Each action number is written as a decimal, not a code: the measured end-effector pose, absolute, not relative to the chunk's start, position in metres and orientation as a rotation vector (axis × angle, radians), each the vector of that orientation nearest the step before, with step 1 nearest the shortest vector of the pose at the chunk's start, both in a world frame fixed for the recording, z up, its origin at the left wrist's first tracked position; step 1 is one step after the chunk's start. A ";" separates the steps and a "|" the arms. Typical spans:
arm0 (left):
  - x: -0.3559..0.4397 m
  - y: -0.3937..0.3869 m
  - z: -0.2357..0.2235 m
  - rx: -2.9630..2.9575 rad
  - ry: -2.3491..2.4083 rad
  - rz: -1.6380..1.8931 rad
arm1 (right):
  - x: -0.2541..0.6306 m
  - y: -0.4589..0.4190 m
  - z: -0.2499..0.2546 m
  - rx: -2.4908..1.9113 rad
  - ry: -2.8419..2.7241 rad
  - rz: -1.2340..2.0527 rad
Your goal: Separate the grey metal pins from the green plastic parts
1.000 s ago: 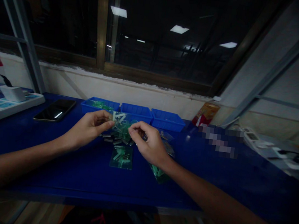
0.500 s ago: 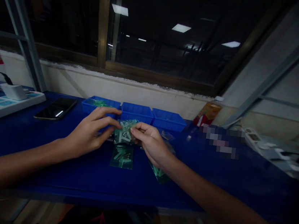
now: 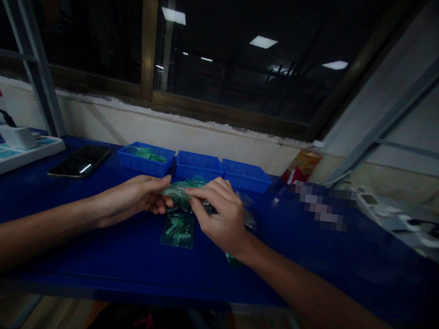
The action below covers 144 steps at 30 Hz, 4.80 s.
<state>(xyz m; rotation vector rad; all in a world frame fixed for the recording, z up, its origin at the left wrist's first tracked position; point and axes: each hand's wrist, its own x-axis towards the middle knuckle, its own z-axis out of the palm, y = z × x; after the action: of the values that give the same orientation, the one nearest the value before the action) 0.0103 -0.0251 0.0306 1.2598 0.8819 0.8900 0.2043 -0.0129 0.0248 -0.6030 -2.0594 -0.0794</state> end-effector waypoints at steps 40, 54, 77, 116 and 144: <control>0.005 -0.030 0.030 2.653 1.211 1.221 | 0.202 0.000 0.026 -0.813 -1.832 0.586; 0.015 -0.032 0.038 1.461 0.926 0.988 | 0.208 -0.014 0.024 -0.470 -2.116 -0.260; 0.003 -0.039 0.028 2.922 1.053 1.676 | 0.199 -0.008 0.031 -0.810 -1.684 1.588; 0.011 -0.039 0.031 2.359 1.018 1.487 | 0.196 -0.006 0.028 -0.868 -1.660 1.565; -0.003 -0.010 0.032 1.839 1.158 1.049 | 0.211 -0.004 0.028 -0.442 -2.401 -0.649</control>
<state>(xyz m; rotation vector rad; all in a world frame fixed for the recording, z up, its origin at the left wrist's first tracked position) -0.0034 -0.0099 0.0318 1.8389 1.1584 1.0489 0.2114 -0.0037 0.0277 -0.4420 -2.4008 -0.6487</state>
